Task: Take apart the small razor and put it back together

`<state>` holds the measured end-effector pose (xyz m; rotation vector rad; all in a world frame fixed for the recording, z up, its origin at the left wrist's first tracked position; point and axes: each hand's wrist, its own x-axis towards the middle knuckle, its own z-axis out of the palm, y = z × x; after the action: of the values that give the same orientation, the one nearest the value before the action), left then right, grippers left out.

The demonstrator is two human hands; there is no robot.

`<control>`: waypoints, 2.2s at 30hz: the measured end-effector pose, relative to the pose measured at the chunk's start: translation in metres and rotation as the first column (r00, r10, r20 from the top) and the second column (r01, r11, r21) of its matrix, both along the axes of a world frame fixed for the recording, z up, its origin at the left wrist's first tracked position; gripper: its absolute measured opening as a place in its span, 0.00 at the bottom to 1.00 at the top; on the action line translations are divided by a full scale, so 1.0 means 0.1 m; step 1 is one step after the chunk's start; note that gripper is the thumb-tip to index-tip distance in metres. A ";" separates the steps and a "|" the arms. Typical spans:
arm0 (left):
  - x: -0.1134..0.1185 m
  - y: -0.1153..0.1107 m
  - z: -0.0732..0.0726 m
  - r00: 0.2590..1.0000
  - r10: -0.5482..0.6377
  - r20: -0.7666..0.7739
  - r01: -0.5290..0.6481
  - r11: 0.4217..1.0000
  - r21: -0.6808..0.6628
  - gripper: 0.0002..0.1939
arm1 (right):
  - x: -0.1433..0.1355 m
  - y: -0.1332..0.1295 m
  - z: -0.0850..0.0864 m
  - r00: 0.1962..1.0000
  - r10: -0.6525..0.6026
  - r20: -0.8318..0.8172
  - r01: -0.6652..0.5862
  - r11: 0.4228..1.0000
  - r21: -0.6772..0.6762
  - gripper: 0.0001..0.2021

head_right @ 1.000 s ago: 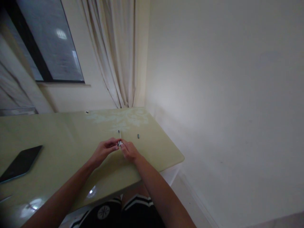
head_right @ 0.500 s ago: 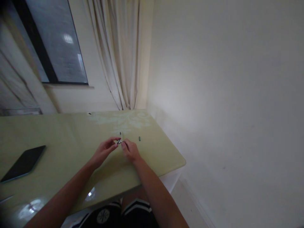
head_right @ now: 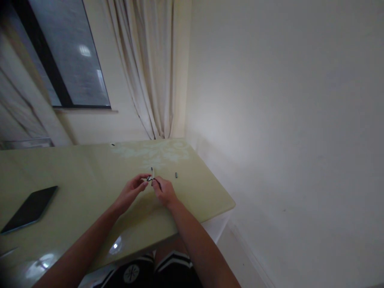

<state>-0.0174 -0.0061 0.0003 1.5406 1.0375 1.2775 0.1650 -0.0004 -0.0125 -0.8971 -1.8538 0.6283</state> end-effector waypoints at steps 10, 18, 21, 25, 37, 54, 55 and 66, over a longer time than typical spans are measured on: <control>-0.10 0.09 -0.11 0.994 0.032 0.106 -0.027 0.998 -0.048 0.28 | 0.07 0.01 0.04 0.991 -0.057 0.123 0.050 0.997 0.061 0.15; -0.09 0.09 -0.07 0.991 0.127 0.032 -0.128 0.991 0.025 0.32 | 0.07 0.06 0.08 0.925 -0.367 0.100 0.362 0.930 0.062 0.17; -0.06 0.10 -0.13 0.964 0.194 -0.184 -0.188 0.981 0.053 0.33 | 0.33 0.23 0.16 0.802 -0.587 0.114 0.592 0.806 -0.014 0.18; 0.01 0.11 -0.24 0.847 0.175 -0.501 -0.166 0.984 0.062 0.26 | 0.83 0.51 0.17 0.671 -0.659 0.339 0.698 0.716 0.008 0.16; 0.26 0.34 -0.20 0.528 0.281 -0.801 -0.325 0.939 0.116 0.21 | 1.06 0.65 -0.12 0.521 -0.693 0.499 0.799 0.601 0.001 0.09; 1.12 0.73 -0.20 0.722 0.163 -0.672 -0.022 0.977 0.213 0.16 | 0.84 0.52 -0.11 0.799 -0.441 -0.409 0.368 0.897 -0.247 0.28; 1.12 0.78 -0.22 0.712 0.178 -0.679 -0.047 0.977 0.206 0.16 | 0.86 0.52 -0.11 0.787 -0.446 -0.426 0.365 0.893 -0.262 0.28; 0.50 0.53 -0.26 0.813 0.115 -0.572 0.018 0.975 0.221 0.17 | 0.77 0.39 -0.13 0.899 -0.307 -0.314 0.242 0.943 -0.228 0.30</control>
<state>0.0327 0.0473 -0.0255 2.1701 1.3543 0.9842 0.2419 0.0386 -0.0257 -1.0725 -1.3392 0.7341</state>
